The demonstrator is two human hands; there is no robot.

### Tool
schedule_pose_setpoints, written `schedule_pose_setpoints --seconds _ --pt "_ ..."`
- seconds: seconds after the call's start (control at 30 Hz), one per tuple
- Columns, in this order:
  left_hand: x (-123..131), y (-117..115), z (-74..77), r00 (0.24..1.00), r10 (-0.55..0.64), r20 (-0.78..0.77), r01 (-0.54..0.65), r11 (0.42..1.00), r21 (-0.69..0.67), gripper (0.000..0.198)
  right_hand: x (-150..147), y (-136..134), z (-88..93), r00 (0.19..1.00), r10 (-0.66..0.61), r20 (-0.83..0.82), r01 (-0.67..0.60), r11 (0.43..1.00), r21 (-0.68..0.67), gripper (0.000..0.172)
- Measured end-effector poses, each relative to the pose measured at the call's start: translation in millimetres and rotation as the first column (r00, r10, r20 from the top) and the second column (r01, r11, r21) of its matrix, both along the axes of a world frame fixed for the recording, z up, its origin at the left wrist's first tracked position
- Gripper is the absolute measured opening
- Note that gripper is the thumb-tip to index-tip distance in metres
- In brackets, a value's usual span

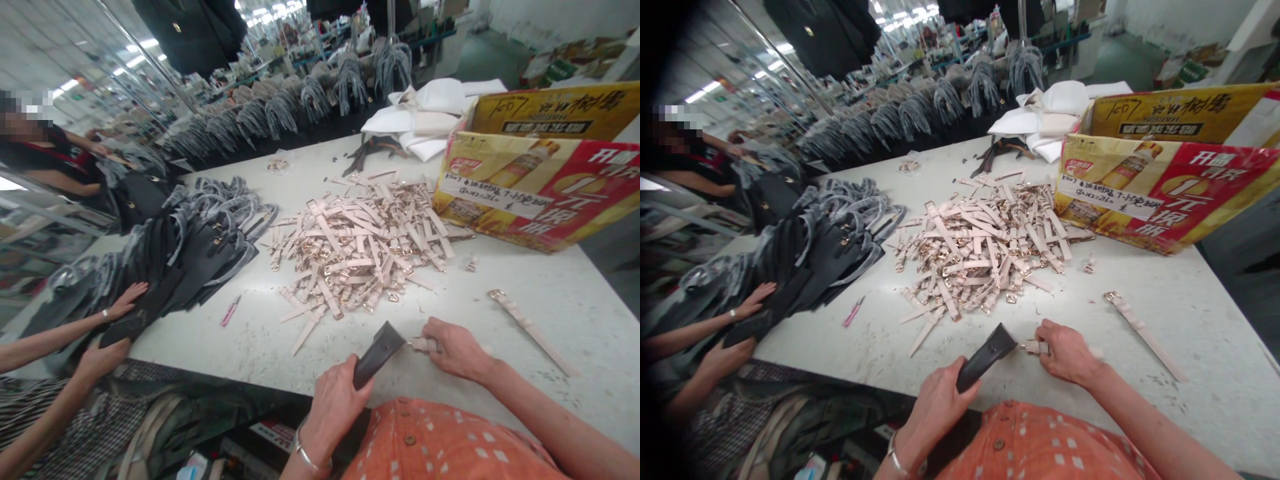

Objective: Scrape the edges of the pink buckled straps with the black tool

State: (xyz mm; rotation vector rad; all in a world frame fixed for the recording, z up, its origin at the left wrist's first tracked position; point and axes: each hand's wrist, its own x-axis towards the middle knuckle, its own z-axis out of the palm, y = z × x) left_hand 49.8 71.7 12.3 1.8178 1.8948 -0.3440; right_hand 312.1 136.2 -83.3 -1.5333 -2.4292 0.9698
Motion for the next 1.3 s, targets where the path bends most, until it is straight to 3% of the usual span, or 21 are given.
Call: schedule_pose_setpoints --seconds 0.27,0.47,0.57,0.87,1.0,1.3 --pt "-11 -17 14.5 0.997 0.078 0.023 -0.078 0.997 -0.015 0.027 -17 4 16.8 0.963 0.161 -0.214 -0.189 0.974 -0.121 0.027" --pt "-14 -25 15.1 0.998 0.059 0.028 -0.057 0.997 -0.061 0.023 -18 -3 11.7 0.966 0.259 -0.011 -0.259 0.966 0.007 0.046" --pt "-10 -26 9.7 0.999 -0.002 0.039 0.004 0.998 -0.058 0.020 -15 -8 5.2 0.961 0.277 -0.005 -0.276 0.957 0.093 0.048" --pt "3 -18 -9.2 0.980 -0.195 0.029 0.196 0.979 -0.047 0.035 -2 -16 -14.4 0.943 0.147 -0.300 -0.093 0.978 0.186 0.029" --pt "7 -9 -9.9 0.976 -0.219 0.002 0.219 0.974 -0.065 0.035 -3 -13 -16.1 0.940 0.138 -0.313 -0.080 0.978 0.190 0.019" --pt "14 1 -11.6 0.982 -0.189 -0.001 0.188 0.978 -0.085 0.036 -2 -15 -14.9 0.969 0.095 -0.229 -0.041 0.972 0.231 0.027"
